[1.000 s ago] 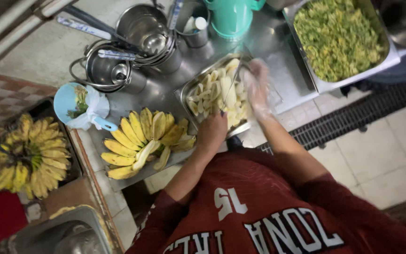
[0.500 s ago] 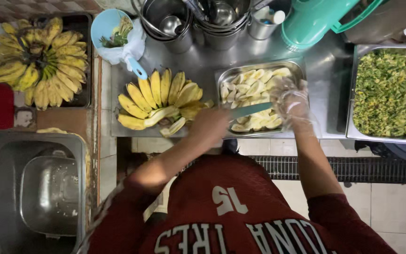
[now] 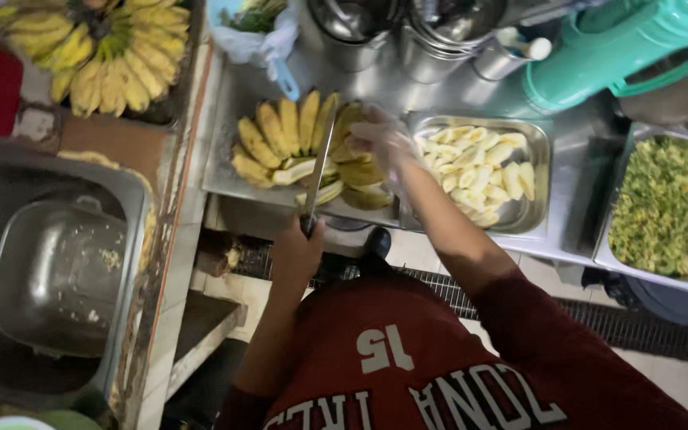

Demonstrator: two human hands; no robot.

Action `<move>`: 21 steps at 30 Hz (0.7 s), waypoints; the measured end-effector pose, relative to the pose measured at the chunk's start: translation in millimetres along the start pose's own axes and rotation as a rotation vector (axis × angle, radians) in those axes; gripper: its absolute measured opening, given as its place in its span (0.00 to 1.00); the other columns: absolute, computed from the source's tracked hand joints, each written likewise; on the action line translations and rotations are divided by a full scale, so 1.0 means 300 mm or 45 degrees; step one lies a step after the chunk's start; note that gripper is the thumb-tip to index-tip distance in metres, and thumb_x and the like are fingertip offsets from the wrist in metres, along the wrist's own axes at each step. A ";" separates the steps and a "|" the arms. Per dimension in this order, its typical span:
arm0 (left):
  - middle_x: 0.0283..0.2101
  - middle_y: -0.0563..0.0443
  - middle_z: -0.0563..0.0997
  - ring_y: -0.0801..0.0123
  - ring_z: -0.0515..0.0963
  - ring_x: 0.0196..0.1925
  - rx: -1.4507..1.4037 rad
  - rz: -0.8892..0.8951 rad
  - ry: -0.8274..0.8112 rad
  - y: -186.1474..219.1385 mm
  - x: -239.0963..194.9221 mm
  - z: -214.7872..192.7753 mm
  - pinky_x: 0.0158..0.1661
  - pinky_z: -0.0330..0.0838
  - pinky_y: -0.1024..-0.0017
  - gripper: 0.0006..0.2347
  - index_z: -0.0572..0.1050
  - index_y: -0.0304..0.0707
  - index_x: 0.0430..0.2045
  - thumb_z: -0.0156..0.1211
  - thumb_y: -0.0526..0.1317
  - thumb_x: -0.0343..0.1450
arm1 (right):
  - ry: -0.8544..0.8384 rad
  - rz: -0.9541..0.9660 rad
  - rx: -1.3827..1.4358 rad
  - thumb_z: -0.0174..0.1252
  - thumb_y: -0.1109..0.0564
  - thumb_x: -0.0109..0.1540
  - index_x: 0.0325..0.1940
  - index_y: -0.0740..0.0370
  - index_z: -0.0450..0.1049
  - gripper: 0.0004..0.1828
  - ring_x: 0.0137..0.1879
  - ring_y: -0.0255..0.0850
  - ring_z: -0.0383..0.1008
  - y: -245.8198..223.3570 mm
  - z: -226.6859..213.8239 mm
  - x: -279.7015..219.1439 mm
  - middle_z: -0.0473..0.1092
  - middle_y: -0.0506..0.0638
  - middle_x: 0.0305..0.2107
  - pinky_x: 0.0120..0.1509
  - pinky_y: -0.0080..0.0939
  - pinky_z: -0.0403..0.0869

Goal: The person peels and slices bananas using a knife, placing the slices into a metal tray. The person also discards banana peels into a green colander.

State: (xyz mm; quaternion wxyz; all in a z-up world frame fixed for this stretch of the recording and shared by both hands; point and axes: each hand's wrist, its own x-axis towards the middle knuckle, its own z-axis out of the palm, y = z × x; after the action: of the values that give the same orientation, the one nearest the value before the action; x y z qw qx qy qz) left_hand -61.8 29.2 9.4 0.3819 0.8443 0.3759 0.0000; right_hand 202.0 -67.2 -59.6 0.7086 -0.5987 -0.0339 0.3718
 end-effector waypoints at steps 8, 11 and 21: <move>0.36 0.32 0.81 0.36 0.81 0.38 -0.147 0.125 0.172 -0.155 -0.005 -0.033 0.39 0.74 0.46 0.17 0.71 0.31 0.51 0.58 0.41 0.71 | 0.059 -1.152 -1.414 0.75 0.50 0.58 0.47 0.66 0.79 0.22 0.37 0.51 0.74 -0.037 0.145 -0.011 0.79 0.58 0.34 0.43 0.51 0.73; 0.35 0.34 0.81 0.39 0.82 0.36 -0.252 -0.030 0.090 -0.196 0.001 -0.020 0.37 0.75 0.49 0.17 0.69 0.32 0.55 0.56 0.40 0.73 | -0.142 -0.909 -1.714 0.64 0.49 0.70 0.47 0.54 0.77 0.08 0.35 0.38 0.76 0.025 0.235 -0.134 0.78 0.50 0.36 0.37 0.36 0.76; 0.30 0.35 0.82 0.43 0.83 0.31 -0.018 0.042 0.043 -0.095 0.036 0.038 0.32 0.76 0.52 0.37 0.46 0.36 0.74 0.61 0.39 0.71 | -0.918 -0.346 -2.510 0.59 0.31 0.62 0.67 0.60 0.63 0.40 0.52 0.48 0.72 0.010 0.301 0.119 0.72 0.57 0.48 0.60 0.44 0.73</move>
State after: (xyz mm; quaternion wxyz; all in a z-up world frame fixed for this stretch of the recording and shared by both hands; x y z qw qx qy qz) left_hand -69.0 40.8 -20.2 0.3815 0.8476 0.3682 0.0234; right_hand 181.8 27.5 -51.2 -0.1068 -0.7547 -0.5956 0.2534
